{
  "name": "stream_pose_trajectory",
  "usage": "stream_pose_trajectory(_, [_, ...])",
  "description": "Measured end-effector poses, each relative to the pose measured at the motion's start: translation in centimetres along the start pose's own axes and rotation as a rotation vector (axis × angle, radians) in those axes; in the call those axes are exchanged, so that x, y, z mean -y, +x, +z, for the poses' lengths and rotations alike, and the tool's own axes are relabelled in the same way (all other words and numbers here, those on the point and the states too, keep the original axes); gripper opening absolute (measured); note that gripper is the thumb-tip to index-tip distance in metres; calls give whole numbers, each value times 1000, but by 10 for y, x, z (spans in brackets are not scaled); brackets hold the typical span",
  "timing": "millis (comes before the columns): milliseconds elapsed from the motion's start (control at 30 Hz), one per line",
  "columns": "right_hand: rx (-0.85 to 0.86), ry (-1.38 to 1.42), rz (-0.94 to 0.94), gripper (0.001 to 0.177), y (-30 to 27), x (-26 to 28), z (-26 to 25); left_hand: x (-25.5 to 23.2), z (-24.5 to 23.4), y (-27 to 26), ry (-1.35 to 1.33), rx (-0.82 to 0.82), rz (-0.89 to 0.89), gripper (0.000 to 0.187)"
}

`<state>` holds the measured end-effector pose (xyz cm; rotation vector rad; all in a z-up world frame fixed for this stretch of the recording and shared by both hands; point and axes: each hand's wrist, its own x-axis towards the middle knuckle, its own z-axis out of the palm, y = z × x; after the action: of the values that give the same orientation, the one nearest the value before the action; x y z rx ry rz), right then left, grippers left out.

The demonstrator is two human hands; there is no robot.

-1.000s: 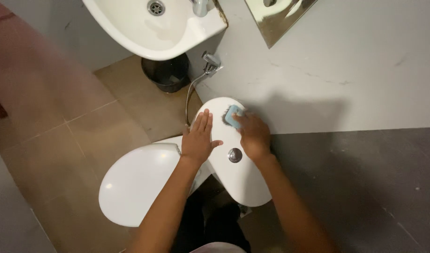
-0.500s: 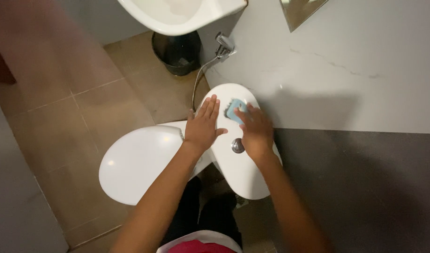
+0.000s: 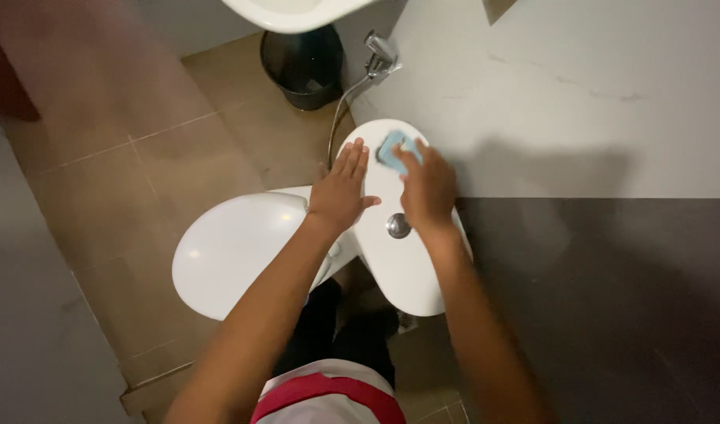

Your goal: Cleaning the outside of a toilet tank with a handheld scrub brush.

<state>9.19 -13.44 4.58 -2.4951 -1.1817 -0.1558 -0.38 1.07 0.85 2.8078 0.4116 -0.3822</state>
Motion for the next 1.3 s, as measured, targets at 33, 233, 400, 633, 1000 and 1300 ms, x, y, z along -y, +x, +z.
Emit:
stream_pose_trajectory(33, [-2, -3, 3, 50, -10, -1, -1, 0, -2, -1, 0, 0, 4, 104])
stream_pose_trajectory(233, [58, 43, 3, 54, -27, -15, 2, 1, -3, -1, -11, 38, -17, 104])
stream_pose_trajectory(400, [-2, 51, 61, 49, 11, -30, 9, 0, -5, 2, 13, 47, -34, 103])
stream_pose_trajectory(633, [-18, 35, 51, 48, -2, -20, 8, 4, 5, 0, -27, -21, 5, 105])
stream_pose_trajectory(1000, [37, 33, 81, 50, -5, -27, 14, 10, 14, 0, -63, -141, 29, 104])
stream_pose_trajectory(1300, [11, 63, 82, 50, 19, -15, 15, 4, -1, 2, -31, -52, -26, 105])
